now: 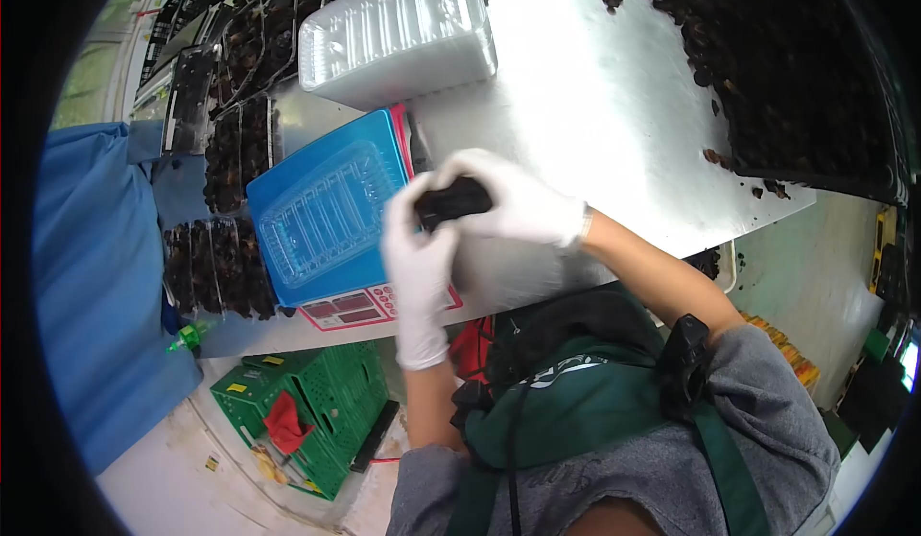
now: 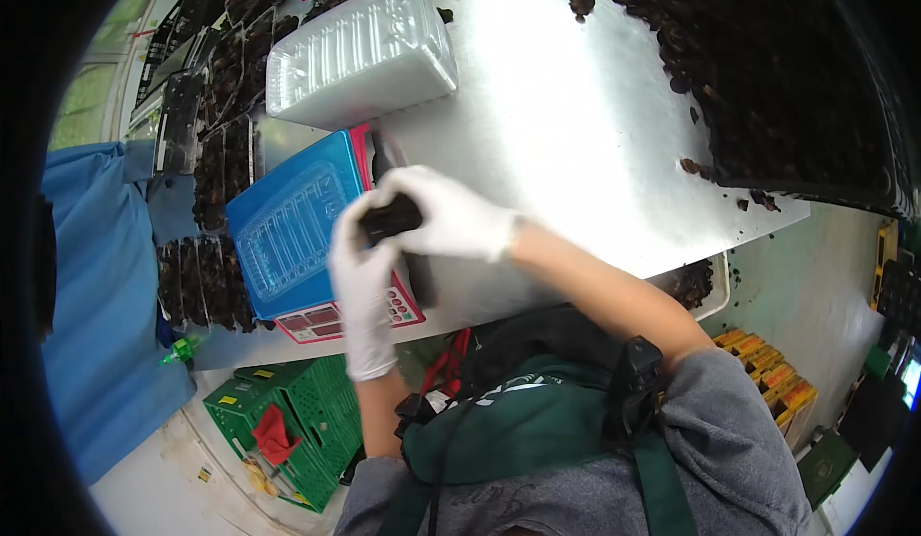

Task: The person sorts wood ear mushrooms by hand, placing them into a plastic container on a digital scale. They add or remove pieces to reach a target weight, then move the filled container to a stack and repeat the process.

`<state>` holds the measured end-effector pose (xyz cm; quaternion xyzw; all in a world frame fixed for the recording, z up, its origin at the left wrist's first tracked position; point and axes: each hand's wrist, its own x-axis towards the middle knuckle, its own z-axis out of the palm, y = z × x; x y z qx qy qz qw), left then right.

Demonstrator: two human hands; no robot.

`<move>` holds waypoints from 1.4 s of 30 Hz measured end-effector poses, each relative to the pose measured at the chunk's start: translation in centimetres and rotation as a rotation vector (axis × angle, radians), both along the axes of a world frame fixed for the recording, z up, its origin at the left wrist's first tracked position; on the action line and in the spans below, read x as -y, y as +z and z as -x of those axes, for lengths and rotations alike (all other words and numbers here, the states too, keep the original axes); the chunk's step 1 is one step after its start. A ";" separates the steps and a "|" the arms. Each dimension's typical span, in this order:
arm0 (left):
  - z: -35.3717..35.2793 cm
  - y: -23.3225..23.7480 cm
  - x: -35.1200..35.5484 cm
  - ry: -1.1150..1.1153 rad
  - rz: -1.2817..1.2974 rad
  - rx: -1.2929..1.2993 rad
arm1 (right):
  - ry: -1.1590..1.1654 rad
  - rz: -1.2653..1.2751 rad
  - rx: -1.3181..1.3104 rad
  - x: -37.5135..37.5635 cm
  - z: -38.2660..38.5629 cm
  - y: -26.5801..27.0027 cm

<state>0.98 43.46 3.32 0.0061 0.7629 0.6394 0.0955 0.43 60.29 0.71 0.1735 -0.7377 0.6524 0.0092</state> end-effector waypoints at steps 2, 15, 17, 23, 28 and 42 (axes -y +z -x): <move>1.2 2.4 3.9 0.058 0.083 -0.063 | 0.014 0.020 -0.048 4.7 2.3 1.5; 4.1 1.0 12.2 0.189 1.163 -0.403 | -0.608 -0.317 0.008 2.4 -0.9 -6.9; 3.2 1.3 5.8 0.122 0.776 -0.609 | -0.713 -0.886 0.225 -1.9 -3.4 -11.0; -0.8 -7.0 -9.4 -0.594 0.462 -0.397 | -1.005 -1.103 0.436 -18.5 -6.8 -13.3; 2.3 -14.1 -14.0 -0.502 0.682 -0.622 | -1.496 -1.061 0.652 -20.4 -19.2 -12.2; 4.2 -15.0 -15.5 -0.406 0.797 -0.661 | -1.715 -1.360 0.304 -43.6 1.4 -2.3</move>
